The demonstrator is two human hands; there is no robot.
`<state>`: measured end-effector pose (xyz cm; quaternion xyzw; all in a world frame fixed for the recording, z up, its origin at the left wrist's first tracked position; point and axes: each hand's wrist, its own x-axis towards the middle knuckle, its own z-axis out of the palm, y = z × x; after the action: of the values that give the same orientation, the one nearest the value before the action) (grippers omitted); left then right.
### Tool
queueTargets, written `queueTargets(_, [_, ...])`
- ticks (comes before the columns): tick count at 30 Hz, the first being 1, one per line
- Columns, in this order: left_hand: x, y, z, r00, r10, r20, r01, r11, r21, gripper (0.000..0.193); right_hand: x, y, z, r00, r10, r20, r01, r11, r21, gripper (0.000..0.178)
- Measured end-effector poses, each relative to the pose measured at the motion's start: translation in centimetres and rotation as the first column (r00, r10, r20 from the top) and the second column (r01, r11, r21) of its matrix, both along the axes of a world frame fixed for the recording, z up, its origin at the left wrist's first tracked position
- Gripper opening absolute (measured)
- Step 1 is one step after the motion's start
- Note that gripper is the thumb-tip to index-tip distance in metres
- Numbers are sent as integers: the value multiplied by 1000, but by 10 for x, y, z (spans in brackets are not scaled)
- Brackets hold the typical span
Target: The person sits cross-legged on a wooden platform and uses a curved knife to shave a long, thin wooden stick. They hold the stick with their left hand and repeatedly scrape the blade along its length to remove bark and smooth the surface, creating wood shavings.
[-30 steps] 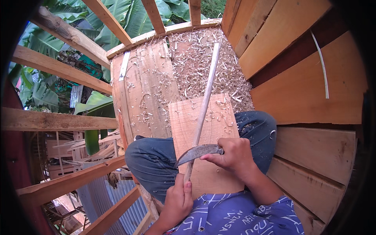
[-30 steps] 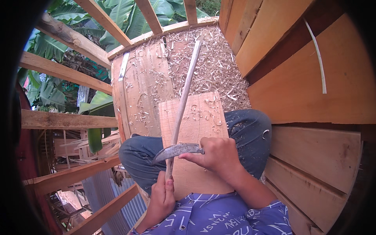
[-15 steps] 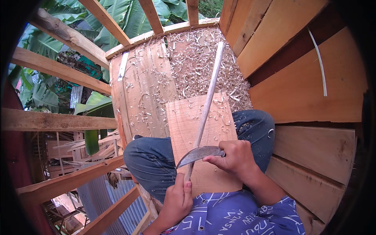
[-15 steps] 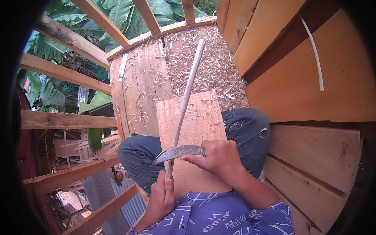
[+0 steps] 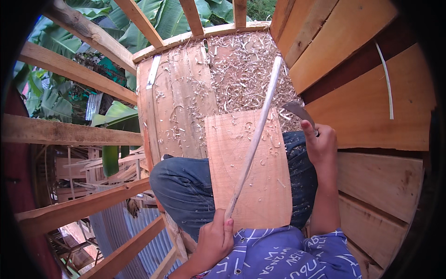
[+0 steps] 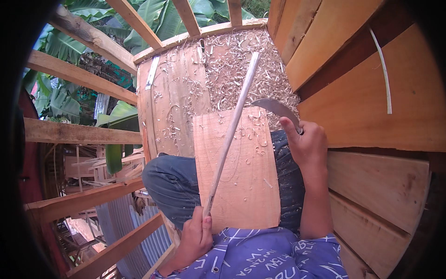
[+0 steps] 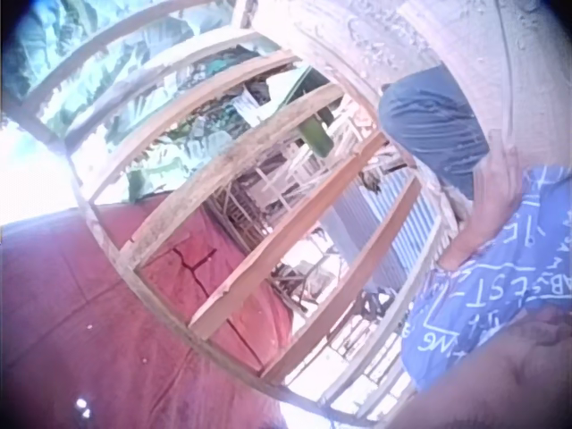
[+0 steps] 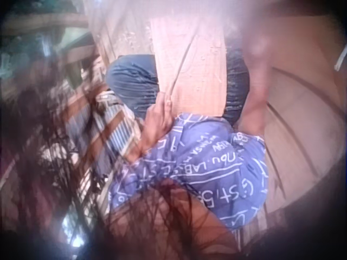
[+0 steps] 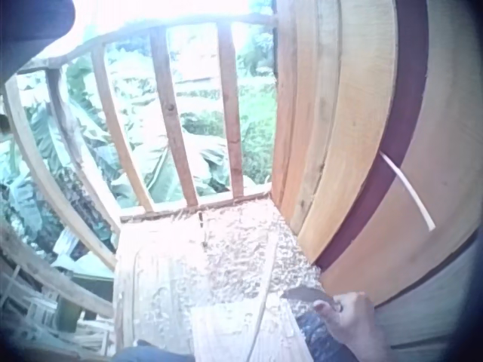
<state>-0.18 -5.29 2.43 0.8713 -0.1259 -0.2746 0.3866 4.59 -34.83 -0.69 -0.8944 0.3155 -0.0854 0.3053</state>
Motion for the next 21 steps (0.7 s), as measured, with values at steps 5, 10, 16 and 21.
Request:
queueTargets(5, [19,-4,1,996,70,61,-70,998,-4,12,-32,65,3,912,410,20,-405,907,-117,70])
queueTargets(10, [16,-8,5,997,66,44,-65,997,-37,11,-25,76,1,866,499,29,-490,859,-148,70])
queueTargets(16, [16,-10,5,996,79,52,-75,995,-62,12,-13,71,-4,866,494,85,-464,854,-235,74])
queueTargets(21, [16,-10,4,996,60,68,-56,997,-54,13,-10,69,-7,872,480,97,-441,856,-271,74])
